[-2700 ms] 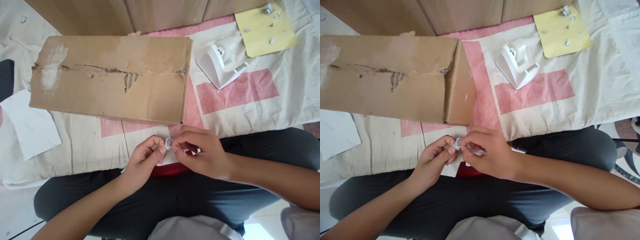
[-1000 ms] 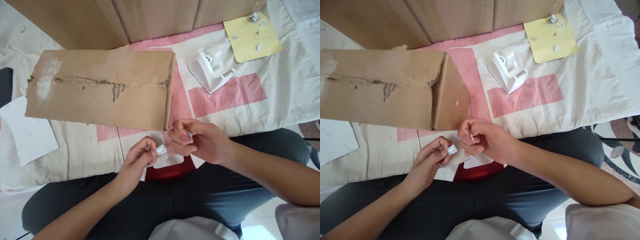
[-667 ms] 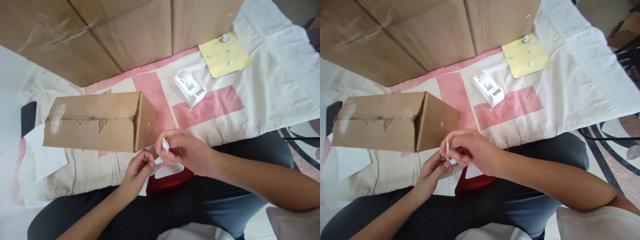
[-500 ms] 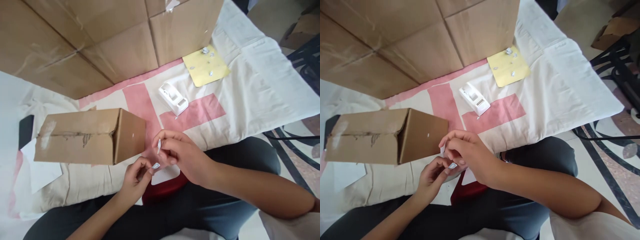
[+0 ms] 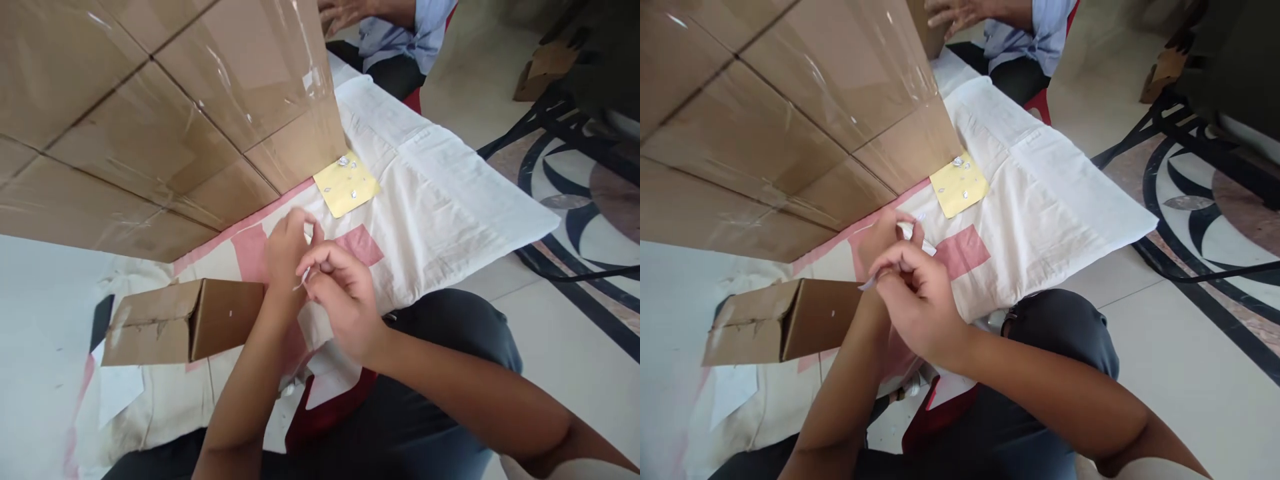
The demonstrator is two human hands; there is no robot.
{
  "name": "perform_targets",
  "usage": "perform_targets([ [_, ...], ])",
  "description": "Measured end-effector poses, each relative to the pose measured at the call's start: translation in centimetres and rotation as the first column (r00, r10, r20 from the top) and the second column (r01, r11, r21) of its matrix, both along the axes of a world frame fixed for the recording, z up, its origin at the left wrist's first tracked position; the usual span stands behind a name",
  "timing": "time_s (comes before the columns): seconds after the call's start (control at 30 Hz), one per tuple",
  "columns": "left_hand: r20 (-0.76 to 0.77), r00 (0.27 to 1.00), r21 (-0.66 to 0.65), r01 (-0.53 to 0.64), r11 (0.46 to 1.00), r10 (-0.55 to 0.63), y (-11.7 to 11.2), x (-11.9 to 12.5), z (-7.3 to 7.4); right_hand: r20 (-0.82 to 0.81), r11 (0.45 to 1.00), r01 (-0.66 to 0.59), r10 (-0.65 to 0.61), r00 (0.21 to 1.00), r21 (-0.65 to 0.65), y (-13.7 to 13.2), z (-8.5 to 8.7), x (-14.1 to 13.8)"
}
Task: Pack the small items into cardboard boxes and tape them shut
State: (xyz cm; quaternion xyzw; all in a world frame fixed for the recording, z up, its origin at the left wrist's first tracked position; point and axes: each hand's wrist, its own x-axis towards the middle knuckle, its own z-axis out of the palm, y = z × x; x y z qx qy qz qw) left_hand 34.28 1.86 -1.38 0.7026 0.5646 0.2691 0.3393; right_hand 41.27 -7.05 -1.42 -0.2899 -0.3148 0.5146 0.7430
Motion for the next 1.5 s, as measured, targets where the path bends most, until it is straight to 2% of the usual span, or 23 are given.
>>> perform_targets([
  [0.03, -0.264, 0.964, 0.199, 0.017, 0.98, 0.037, 1.6, 1.5, 0.0, -0.012, 1.0, 0.004, -0.004, 1.0, -0.014, 0.2, -0.1, 0.4],
  [0.07, -0.335, 0.941, 0.255, 0.051, 0.966, 0.039, 3.1, 3.0, -0.1, -0.026, 0.999, 0.006, -0.007, 1.0, -0.04, 0.3, -0.1, 0.7],
  [0.1, -0.392, 0.919, 0.276, 0.081, 0.958, 0.036, 4.5, 4.2, -0.3, -0.045, 0.997, 0.007, -0.01, 0.999, -0.074, 0.4, -0.2, 1.1],
  [0.13, -0.555, 0.832, 0.276, 0.162, 0.947, 0.02, 5.6, 5.2, -0.6, -0.065, 0.994, 0.005, -0.013, 0.998, -0.113, 0.6, -0.3, 1.4],
  [0.17, -0.654, 0.756, 0.236, 0.238, 0.942, -0.027, 6.5, 5.9, -0.9, -0.084, 0.989, 0.007, -0.019, 0.996, -0.146, 0.7, -0.3, 1.7],
  [0.23, -0.742, 0.654, 0.142, 0.367, 0.919, -0.147, 7.6, 6.6, -1.3, -0.113, 0.982, 0.016, -0.038, 0.993, -0.188, 0.8, -0.4, 2.2],
  [0.3, -0.745, 0.61, 0.062, 0.466, 0.883, -0.27, 8.0, 6.5, -1.5, -0.125, 0.98, 0.023, -0.049, 0.991, -0.196, 0.9, -0.4, 2.4],
  [0.37, -0.737, 0.585, 0.022, 0.521, 0.853, -0.338, 8.0, 6.0, -1.3, -0.125, 0.982, 0.029, -0.053, 0.991, -0.185, 1.0, -0.2, 2.5],
  [0.43, -0.724, 0.601, 0.039, 0.525, 0.85, -0.338, 8.0, 5.3, -0.8, -0.12, 0.984, 0.041, -0.063, 0.991, -0.174, 1.1, 0.0, 2.4],
  [0.63, -0.634, 0.744, 0.216, 0.434, 0.875, -0.213, 7.8, 4.6, -0.1, -0.099, 0.99, 0.007, -0.021, 0.995, -0.138, 0.9, 0.7, 0.7],
  [0.87, -0.485, 0.842, 0.278, 0.404, 0.872, -0.235, 8.7, 6.0, -0.7, -0.036, 0.993, -0.008, 0.004, 0.999, -0.116, 1.4, 0.5, -1.0],
  [0.97, -0.372, 0.902, 0.317, 0.344, 0.884, -0.218, 8.7, 5.7, 0.0, -0.055, 0.99, -0.035, 0.028, 0.998, -0.138, 1.7, 0.1, -0.8],
  [1.07, -0.22, 0.961, 0.381, 0.242, 0.892, -0.167, 6.3, 3.6, 1.6, -0.038, 0.99, -0.027, 0.022, 0.999, -0.138, 1.8, 0.0, 0.0],
  [1.17, -0.067, 0.994, 0.442, 0.111, 0.89, -0.09, 0.3, -0.7, 2.3, 0.006, 0.99, -0.02, 0.021, 1.0, -0.137, 1.5, 0.2, 0.7],
  [1.23, 0.086, 0.996, 0.466, -0.027, 0.884, -0.015, -4.9, -4.1, 1.6, 0.034, 0.988, -0.05, 0.055, 0.998, -0.146, 0.9, 0.4, 0.5],
  [1.27, 0.093, 0.996, 0.464, -0.031, 0.885, -0.014, -7.4, -5.8, 1.0, 0.051, 0.985, -0.076, 0.085, 0.995, -0.152, 0.6, 0.4, 0.1],
  [1.33, 0.075, 0.995, 0.423, 0.031, 0.906, -0.069, -11.4, -8.8, -0.4, 0.089, 0.976, -0.147, 0.162, 0.983, -0.159, -0.4, 0.4, -1.0],
  [1.4, 0.103, 0.991, 0.419, 0.038, 0.907, -0.089, -13.8, -11.1, -1.4, 0.137, 0.96, -0.226, 0.25, 0.959, -0.165, -1.4, 0.5, -2.3],
  [1.5, 0.144, 0.983, 0.427, 0.041, 0.903, -0.112, -14.5, -13.4, -1.7, 0.196, 0.934, -0.313, 0.345, 0.918, -0.174, -2.7, 0.7, -4.1],
])
